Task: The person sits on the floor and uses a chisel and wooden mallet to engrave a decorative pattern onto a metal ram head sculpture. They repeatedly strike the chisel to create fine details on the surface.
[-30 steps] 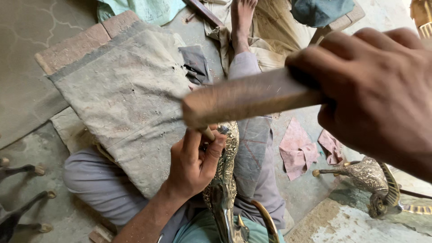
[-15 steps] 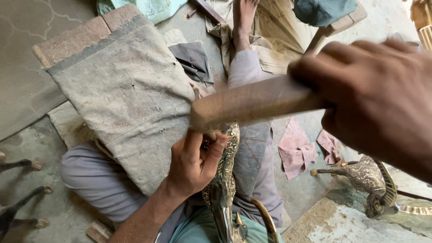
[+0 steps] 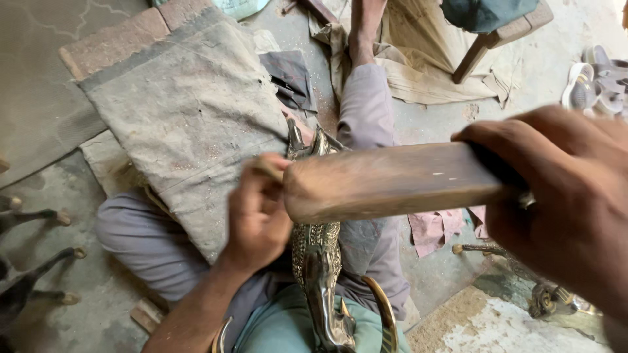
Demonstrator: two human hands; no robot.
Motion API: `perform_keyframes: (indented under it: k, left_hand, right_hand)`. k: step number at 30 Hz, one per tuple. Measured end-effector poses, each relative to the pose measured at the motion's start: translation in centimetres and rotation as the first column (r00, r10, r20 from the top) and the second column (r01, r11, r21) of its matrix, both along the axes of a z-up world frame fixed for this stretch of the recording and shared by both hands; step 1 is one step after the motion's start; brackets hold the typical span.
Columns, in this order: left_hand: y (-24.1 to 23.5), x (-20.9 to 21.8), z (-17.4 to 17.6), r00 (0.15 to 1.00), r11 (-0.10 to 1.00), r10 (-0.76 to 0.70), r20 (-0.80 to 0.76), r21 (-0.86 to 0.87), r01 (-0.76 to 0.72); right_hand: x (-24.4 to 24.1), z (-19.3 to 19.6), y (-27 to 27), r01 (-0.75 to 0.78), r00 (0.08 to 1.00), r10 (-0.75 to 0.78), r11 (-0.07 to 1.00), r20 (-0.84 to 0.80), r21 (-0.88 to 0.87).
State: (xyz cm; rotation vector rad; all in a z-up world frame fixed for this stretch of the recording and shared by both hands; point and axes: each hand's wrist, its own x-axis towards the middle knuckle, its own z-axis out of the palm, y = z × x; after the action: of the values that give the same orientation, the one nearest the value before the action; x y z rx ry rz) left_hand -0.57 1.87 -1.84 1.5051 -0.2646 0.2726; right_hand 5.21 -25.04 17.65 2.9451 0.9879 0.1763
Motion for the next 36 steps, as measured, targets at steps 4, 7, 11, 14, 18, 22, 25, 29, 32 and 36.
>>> perform_keyframes:
  k: [4, 7, 11, 14, 18, 22, 25, 29, 32, 36]
  left_hand:
    - [5.0, -4.1, 0.3, 0.961, 0.965, 0.192, -0.200, -0.140, -0.222]
    - [6.5, -10.0, 0.9, 0.921, 0.949, 0.297, -0.251, -0.028, -0.314]
    - [3.2, -15.9, 1.2, 0.872, 0.912, 0.359, -0.333, -0.072, -0.403]
    - [0.9, -17.0, 0.9, 0.846, 0.816, 0.399, -0.354, -0.285, -0.504]
    - [-0.7, -16.5, 2.0, 0.805, 0.736, 0.441, -0.397, -0.354, -0.577]
    - [-1.4, -15.9, 3.5, 0.861, 0.816, 0.379, -0.339, -0.317, -0.484]
    - [0.5, -14.7, 3.9, 0.870, 0.867, 0.191, -0.455, -0.338, -0.367]
    - [3.7, -10.4, 3.6, 0.788, 0.975, 0.077, -0.610, -0.118, -0.187]
    - [3.4, -6.2, 3.3, 0.902, 0.986, 0.154, -0.402, 0.120, -0.115]
    - [0.4, -0.9, 4.3, 0.980, 0.961, 0.098, -0.172, 0.274, -0.049]
  right_hand:
    - [-1.8, -7.1, -0.9, 0.396, 0.891, -0.114, 0.667, -0.438, 0.631]
    - [-3.9, -13.8, -2.6, 0.794, 0.580, -0.236, 0.378, -0.780, 0.476]
    - [-5.3, -20.8, -2.3, 0.821, 0.533, -0.025, 0.256, -0.846, 0.510]
    - [-5.6, -23.0, -1.6, 0.839, 0.527, 0.197, 0.032, -0.827, 0.542]
    - [-4.9, -23.9, -2.2, 0.843, 0.519, 0.089, 0.114, -0.850, 0.526]
    - [-4.8, -23.4, -1.9, 0.820, 0.549, 0.124, 0.110, -0.826, 0.562]
    - [-5.4, -22.6, -0.9, 0.844, 0.528, 0.110, 0.048, -0.842, 0.535]
    - [-5.5, -22.6, -0.7, 0.889, 0.458, 0.101, -0.059, -0.883, 0.454]
    - [-6.1, -22.6, -1.1, 0.860, 0.509, 0.189, -0.067, -0.840, 0.506]
    - [-6.4, -21.5, -0.8, 0.856, 0.513, 0.168, -0.026, -0.842, 0.517]
